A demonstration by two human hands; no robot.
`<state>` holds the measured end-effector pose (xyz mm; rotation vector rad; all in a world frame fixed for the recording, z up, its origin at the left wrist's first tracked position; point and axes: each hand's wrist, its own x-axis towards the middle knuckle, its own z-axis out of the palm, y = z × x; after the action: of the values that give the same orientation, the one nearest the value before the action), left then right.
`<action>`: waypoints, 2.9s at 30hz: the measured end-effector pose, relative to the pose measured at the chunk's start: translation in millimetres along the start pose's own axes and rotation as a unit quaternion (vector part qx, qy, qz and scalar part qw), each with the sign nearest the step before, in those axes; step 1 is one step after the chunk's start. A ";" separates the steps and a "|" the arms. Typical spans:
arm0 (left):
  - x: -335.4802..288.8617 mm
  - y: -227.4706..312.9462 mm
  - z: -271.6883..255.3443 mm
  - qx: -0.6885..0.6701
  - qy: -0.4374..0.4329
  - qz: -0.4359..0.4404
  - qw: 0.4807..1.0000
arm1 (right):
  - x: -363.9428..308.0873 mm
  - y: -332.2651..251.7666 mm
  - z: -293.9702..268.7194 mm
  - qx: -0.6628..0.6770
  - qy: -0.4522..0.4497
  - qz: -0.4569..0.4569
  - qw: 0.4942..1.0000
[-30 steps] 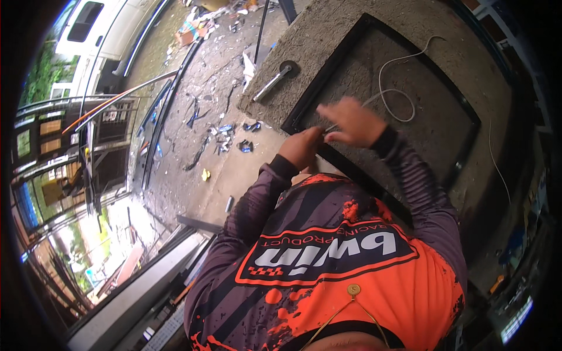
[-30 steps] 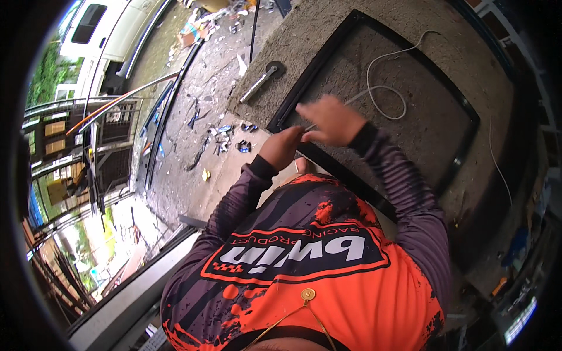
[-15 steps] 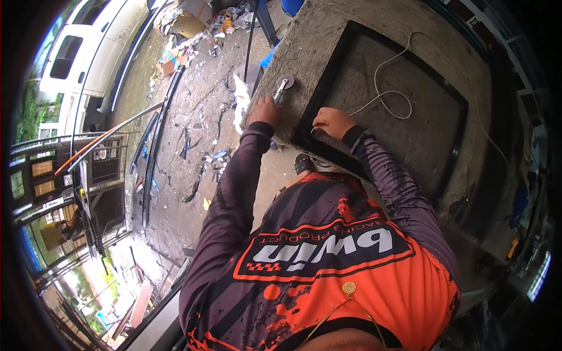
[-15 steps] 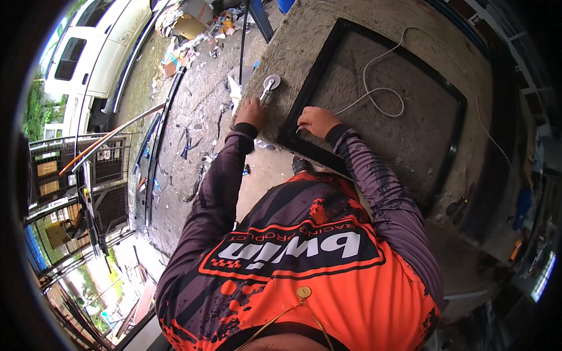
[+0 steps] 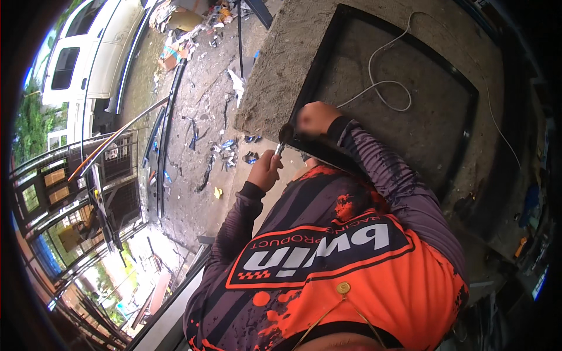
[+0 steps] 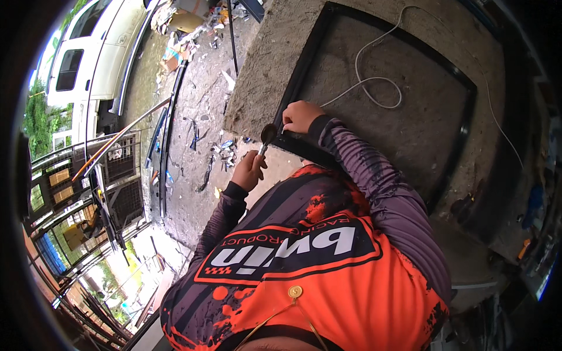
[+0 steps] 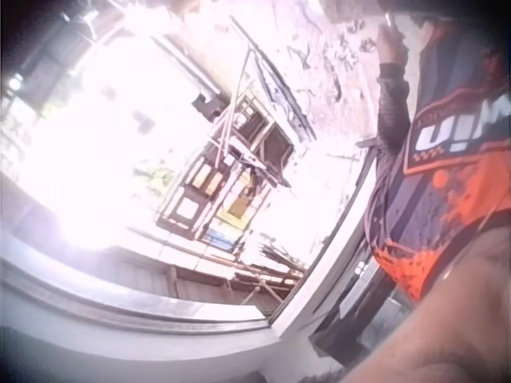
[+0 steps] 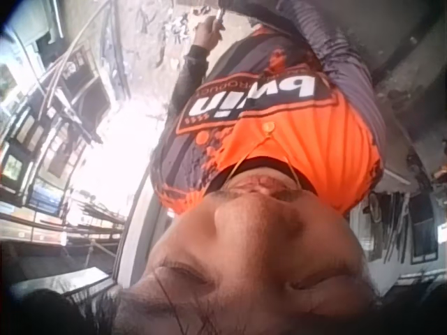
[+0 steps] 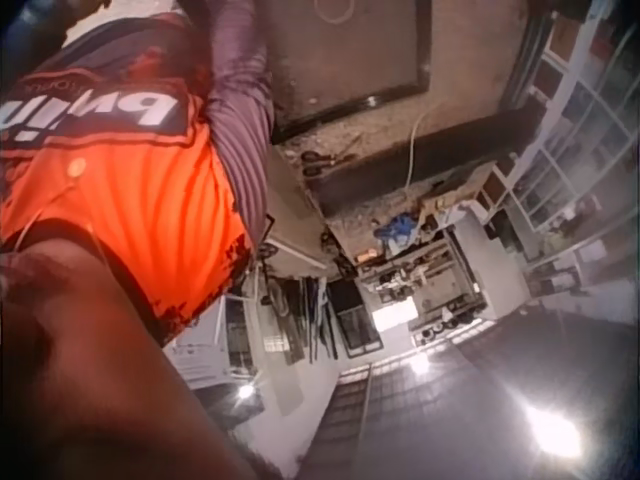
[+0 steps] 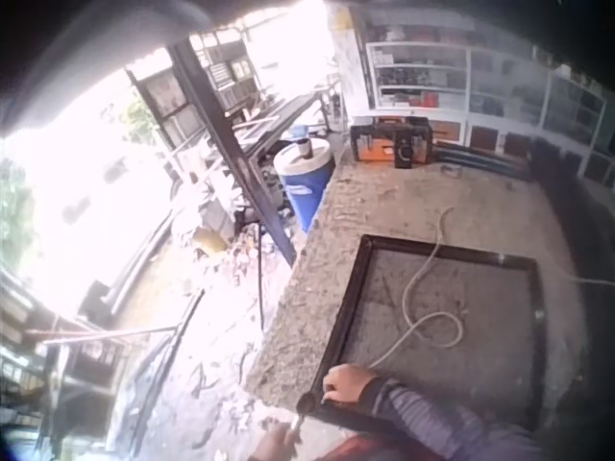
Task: The person installs a mesh screen into a black metal frame. They trim the mesh with a knife, pull a length of rubber spline from a bundle, and use a roller tool to press the spline into the frame groove.
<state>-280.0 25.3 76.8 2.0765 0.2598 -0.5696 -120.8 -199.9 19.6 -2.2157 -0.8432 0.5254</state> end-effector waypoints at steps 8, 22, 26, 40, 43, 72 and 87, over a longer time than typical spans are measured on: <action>10.3 18.9 13.6 0.130 0.032 0.018 0.991 | 2.3 0.2 -8.0 -0.002 0.008 0.037 0.999; 16.6 67.0 18.7 0.325 0.010 -0.017 0.946 | 9.8 13.1 -8.6 0.019 -0.019 -0.022 0.999; 23.9 85.8 21.1 0.349 -0.023 -0.064 0.935 | 9.7 14.7 -4.7 -0.002 0.008 -0.031 0.999; 35.7 79.6 31.0 0.350 -0.046 -0.136 0.926 | 73.3 179.4 -201.0 -0.051 0.039 -0.039 0.997; 53.6 78.5 31.1 0.340 -0.035 -0.114 0.933 | 87.3 189.0 -251.8 -0.172 0.105 0.082 0.976; 53.0 98.6 31.2 0.359 -0.052 -0.187 0.913 | 125.4 252.3 -254.0 0.021 0.288 0.198 0.937; 119.0 124.2 39.3 0.336 -0.021 -0.105 0.936 | 127.5 262.5 -253.0 0.065 0.269 0.181 0.944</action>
<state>-138.8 -79.3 92.5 2.7098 0.2906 -0.9269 223.2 -371.5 -16.5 -2.2337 -0.1118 0.1130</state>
